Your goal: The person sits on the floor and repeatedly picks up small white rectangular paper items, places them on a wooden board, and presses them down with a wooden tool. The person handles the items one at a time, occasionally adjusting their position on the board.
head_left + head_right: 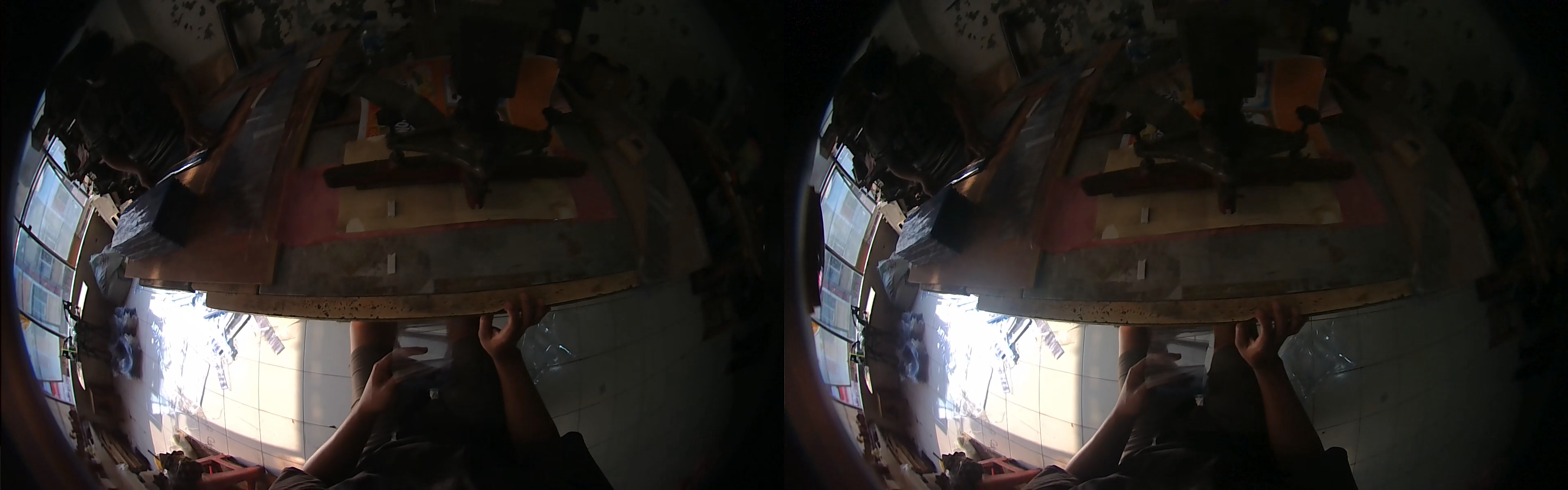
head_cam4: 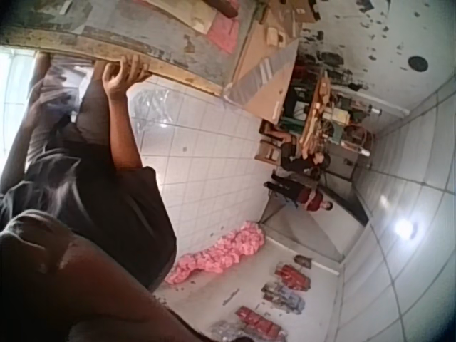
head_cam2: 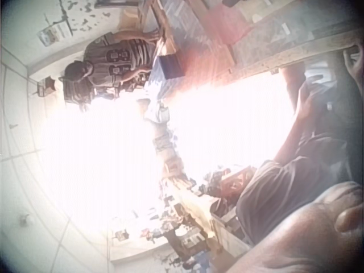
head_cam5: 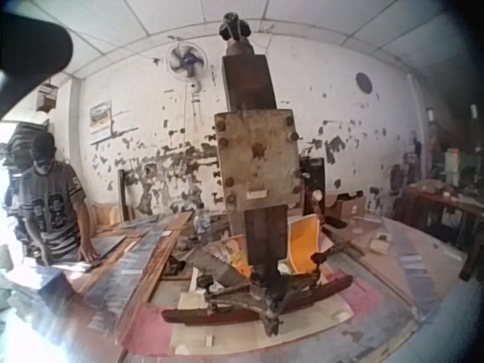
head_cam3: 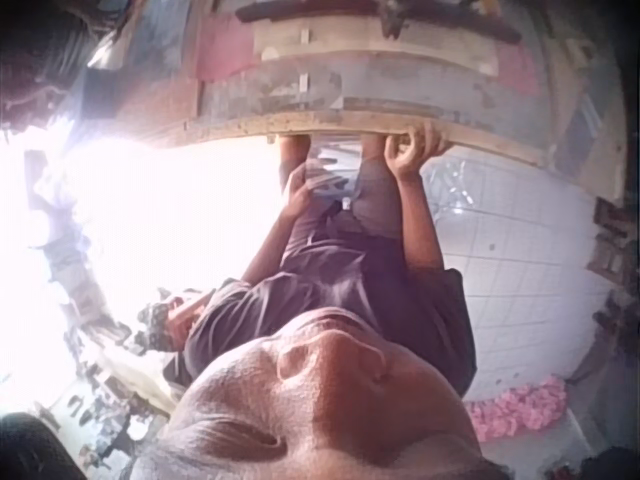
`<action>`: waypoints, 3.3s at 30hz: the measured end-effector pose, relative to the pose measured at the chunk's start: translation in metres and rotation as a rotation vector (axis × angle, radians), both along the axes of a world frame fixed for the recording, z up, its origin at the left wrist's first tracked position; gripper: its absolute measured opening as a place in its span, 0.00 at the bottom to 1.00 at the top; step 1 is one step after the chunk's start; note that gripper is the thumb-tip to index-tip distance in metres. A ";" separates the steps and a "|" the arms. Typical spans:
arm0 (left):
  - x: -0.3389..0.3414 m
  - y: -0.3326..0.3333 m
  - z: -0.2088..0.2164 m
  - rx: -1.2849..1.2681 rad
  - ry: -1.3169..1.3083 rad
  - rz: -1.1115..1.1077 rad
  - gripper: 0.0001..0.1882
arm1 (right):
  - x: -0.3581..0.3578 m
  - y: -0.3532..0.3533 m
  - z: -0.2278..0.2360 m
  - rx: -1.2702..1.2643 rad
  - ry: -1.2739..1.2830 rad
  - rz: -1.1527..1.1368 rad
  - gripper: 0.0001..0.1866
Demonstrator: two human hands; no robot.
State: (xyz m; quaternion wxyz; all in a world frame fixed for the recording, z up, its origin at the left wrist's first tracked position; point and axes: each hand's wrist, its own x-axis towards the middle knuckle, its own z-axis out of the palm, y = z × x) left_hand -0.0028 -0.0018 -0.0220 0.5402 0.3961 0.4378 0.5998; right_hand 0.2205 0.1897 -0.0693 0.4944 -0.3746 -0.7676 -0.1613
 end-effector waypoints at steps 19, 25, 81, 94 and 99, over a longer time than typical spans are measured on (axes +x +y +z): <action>0.002 0.007 0.009 -0.015 -0.020 0.007 0.27 | 0.000 -0.001 0.009 0.017 0.016 -0.013 0.27; 0.000 0.000 0.006 0.049 -0.043 -0.029 0.25 | 0.006 -0.023 0.078 -0.228 0.062 0.073 0.17; 0.015 0.011 0.020 -0.146 -0.297 -0.030 0.24 | -0.105 0.105 0.183 -0.413 -0.371 0.547 0.23; 0.013 0.012 0.010 -0.115 -0.233 -0.057 0.24 | -0.107 0.109 0.180 -0.476 -0.401 0.525 0.25; 0.011 0.012 0.008 -0.126 -0.213 -0.054 0.26 | -0.107 0.108 0.180 -0.439 -0.402 0.526 0.24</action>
